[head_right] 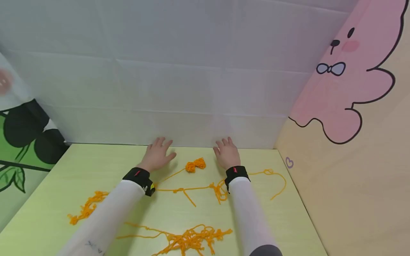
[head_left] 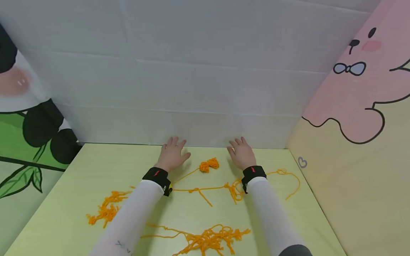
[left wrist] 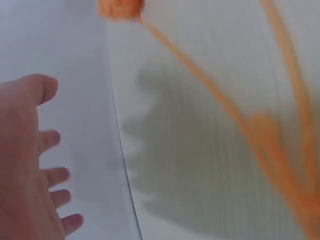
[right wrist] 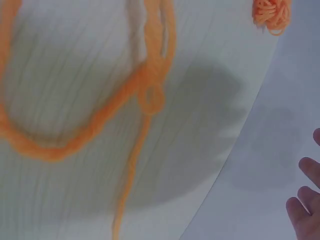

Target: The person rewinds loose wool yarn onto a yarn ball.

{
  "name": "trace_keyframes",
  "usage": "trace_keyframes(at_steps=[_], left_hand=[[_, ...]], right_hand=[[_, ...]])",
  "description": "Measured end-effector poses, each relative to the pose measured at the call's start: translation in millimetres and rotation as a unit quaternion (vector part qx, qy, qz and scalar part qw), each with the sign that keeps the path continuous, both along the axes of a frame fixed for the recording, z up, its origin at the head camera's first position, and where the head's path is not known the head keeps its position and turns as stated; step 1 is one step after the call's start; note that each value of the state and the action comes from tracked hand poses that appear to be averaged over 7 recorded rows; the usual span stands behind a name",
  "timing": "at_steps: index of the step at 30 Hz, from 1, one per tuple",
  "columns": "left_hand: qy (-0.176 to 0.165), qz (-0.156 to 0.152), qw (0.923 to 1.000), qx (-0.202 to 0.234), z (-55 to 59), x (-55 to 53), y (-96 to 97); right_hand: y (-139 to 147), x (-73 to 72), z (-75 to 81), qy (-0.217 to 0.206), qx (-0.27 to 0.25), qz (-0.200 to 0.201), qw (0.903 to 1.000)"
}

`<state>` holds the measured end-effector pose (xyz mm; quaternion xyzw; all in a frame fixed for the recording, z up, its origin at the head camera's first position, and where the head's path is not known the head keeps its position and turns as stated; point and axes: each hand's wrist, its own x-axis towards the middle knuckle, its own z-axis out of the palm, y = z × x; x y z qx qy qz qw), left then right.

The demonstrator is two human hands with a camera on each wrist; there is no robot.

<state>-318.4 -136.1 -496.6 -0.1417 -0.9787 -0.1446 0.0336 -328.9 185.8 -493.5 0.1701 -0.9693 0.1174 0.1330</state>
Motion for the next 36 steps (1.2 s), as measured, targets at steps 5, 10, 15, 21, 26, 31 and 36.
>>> trace_keyframes(at_steps=[5, 10, 15, 21, 26, 31, 36], left_hand=[[0.012, 0.012, 0.9992, 0.037, 4.8, 15.3, 37.6], [-0.009, 0.019, 0.9992, 0.033, 3.6, 29.1, 72.9], [-0.014, 0.036, 0.9992, 0.013, -4.2, 37.1, 92.2], [-0.022, 0.044, 0.9987, 0.011, -13.7, 38.9, 101.6], [-0.01, 0.047, 0.9989, 0.003, -20.8, 36.8, 103.3], [-0.001, 0.044, 0.9989, -0.013, -23.4, 33.0, 104.2], [0.002, 0.043, 0.999, -0.008, -23.7, 31.8, 103.5]], right_hand=[[0.4, 4.4, -0.7, 0.019, -0.074, 0.007, 0.997], [-2.2, 7.5, -5.5, 0.005, -0.097, -0.003, 0.9953], [-5.0, 11.0, -9.5, -0.011, -0.103, -0.003, 0.9946], [-6.4, 10.5, -16.5, -0.007, -0.097, -0.003, 0.9952], [-9.1, 11.9, -17.7, -0.009, -0.096, -0.001, 0.9954], [-8.6, 13.6, -17.1, -0.008, -0.095, 0.003, 0.9954], [-6.1, 14.3, -18.4, -0.004, -0.097, 0.005, 0.9953]])
